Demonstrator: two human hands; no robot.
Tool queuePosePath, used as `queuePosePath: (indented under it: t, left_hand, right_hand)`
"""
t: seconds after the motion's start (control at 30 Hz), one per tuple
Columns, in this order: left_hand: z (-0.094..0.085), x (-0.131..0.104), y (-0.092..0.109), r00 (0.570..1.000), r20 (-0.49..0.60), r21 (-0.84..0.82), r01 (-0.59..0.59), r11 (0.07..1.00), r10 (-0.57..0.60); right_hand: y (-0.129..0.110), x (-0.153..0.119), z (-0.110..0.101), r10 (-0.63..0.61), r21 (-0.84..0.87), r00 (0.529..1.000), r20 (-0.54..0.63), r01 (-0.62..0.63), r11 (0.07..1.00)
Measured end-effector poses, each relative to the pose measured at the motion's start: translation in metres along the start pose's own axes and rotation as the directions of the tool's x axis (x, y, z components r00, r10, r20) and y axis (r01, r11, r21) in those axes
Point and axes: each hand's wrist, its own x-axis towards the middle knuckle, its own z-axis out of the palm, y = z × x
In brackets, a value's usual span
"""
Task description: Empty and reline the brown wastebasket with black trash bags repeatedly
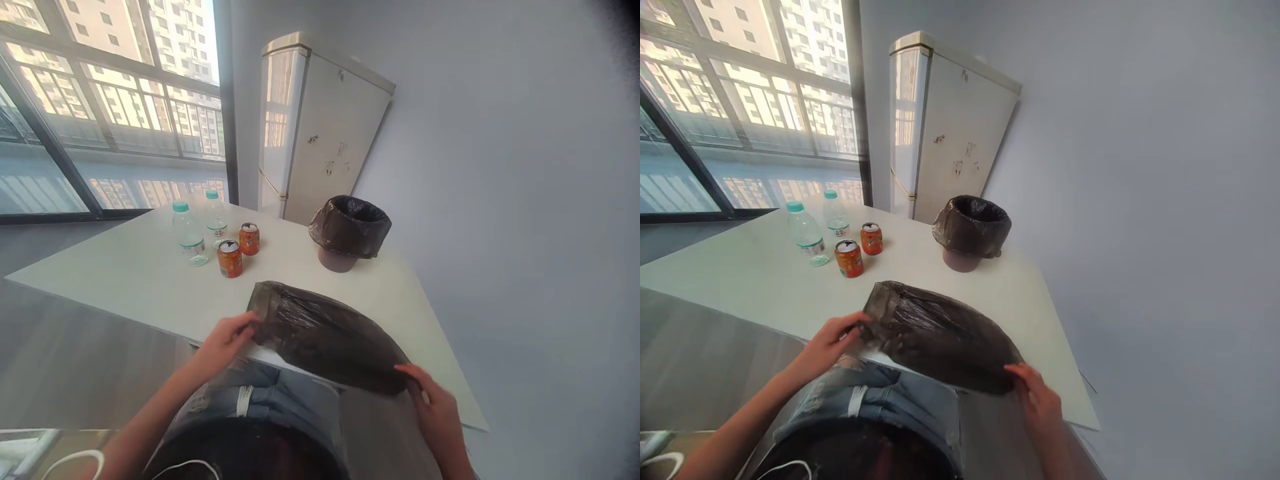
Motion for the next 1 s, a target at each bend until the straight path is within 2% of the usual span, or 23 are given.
queuePosePath:
  t: [0.07, 0.1, 0.2, 0.3, 0.33, 0.4, 0.43, 0.47, 0.5, 0.53, 0.57, 0.6, 0.63, 0.7, 0.77, 0.83, 0.9, 1.0]
  left_hand:
    - [-0.002, 0.026, 0.002, 0.994, -0.081, 0.032, 0.077, 0.997, -0.074]
    - [-0.001, 0.039, 0.001, 0.989, -0.115, 0.078, 0.106, 0.991, -0.097]
    - [0.007, 0.076, -0.009, 0.963, -0.200, 0.284, 0.234, 0.930, -0.181]
    - [0.017, 0.091, -0.019, 0.947, -0.219, 0.403, 0.306, 0.862, -0.234]
    - [0.019, 0.090, -0.019, 0.941, -0.254, 0.409, 0.313, 0.857, -0.222]
    - [0.023, 0.081, -0.008, 0.919, -0.374, 0.393, 0.279, 0.876, -0.125]
    - [0.025, 0.075, 0.001, 0.908, -0.417, 0.389, 0.223, 0.894, -0.045]
    - [0.028, 0.069, 0.013, 0.909, -0.414, 0.401, 0.126, 0.908, 0.057]
    - [0.032, 0.065, 0.025, 0.922, -0.350, 0.421, -0.007, 0.907, 0.169]
    - [0.038, 0.063, 0.036, 0.935, -0.226, 0.436, -0.153, 0.887, 0.273]
    - [0.045, 0.063, 0.045, 0.932, -0.076, 0.438, -0.288, 0.852, 0.354]
    - [0.054, 0.065, 0.051, 0.912, 0.071, 0.429, -0.394, 0.813, 0.404]
    - [0.063, 0.068, 0.053, 0.886, 0.193, 0.417, -0.463, 0.782, 0.422]
    - [0.081, 0.074, 0.045, 0.859, 0.338, 0.413, -0.502, 0.760, 0.384]
    - [0.091, 0.077, 0.027, 0.862, 0.395, 0.430, -0.480, 0.765, 0.319]
    - [0.091, 0.076, 0.005, 0.870, 0.398, 0.444, -0.461, 0.769, 0.292]
    - [0.079, 0.071, -0.015, 0.880, 0.373, 0.453, -0.450, 0.770, 0.295]
    - [0.049, 0.062, -0.034, 0.891, 0.353, 0.463, -0.430, 0.775, 0.284]
  right_hand:
    - [-0.017, 0.029, -0.006, 0.169, 0.029, 0.986, 0.014, -0.169, 0.985]
    - [-0.024, 0.045, -0.005, 0.207, 0.041, 0.978, 0.027, -0.208, 0.977]
    - [-0.033, 0.095, 0.009, 0.235, 0.065, 0.971, 0.047, -0.237, 0.969]
    - [-0.024, 0.130, 0.033, 0.249, 0.018, 0.961, 0.117, -0.252, 0.967]
    - [-0.019, 0.137, 0.040, 0.249, 0.002, 0.955, 0.159, -0.253, 0.968]
    - [-0.010, 0.141, 0.047, 0.227, 0.017, 0.946, 0.233, -0.237, 0.971]
    - [-0.007, 0.139, 0.047, 0.204, 0.042, 0.948, 0.244, -0.220, 0.975]
    - [-0.005, 0.137, 0.045, 0.181, 0.061, 0.959, 0.220, -0.198, 0.978]
    - [-0.007, 0.133, 0.042, 0.158, 0.067, 0.974, 0.164, -0.171, 0.983]
    - [-0.011, 0.129, 0.040, 0.131, 0.057, 0.988, 0.081, -0.135, 0.989]
    - [-0.017, 0.125, 0.038, 0.091, 0.034, 0.996, -0.007, -0.090, 0.995]
    - [-0.026, 0.120, 0.038, 0.035, 0.006, 0.997, -0.063, -0.035, 0.999]
    - [-0.036, 0.115, 0.041, -0.033, -0.024, 0.998, -0.057, 0.032, 0.999]
    - [-0.054, 0.104, 0.054, -0.169, -0.066, 0.977, 0.131, 0.179, 0.982]
    - [-0.064, 0.091, 0.072, -0.205, -0.111, 0.908, 0.366, 0.261, 0.959]
    - [-0.062, 0.078, 0.087, -0.155, -0.165, 0.878, 0.453, 0.254, 0.953]
    - [-0.048, 0.064, 0.094, -0.137, -0.192, 0.900, 0.413, 0.233, 0.953]
    - [-0.020, 0.044, 0.090, -0.224, -0.196, 0.944, 0.241, 0.274, 0.942]
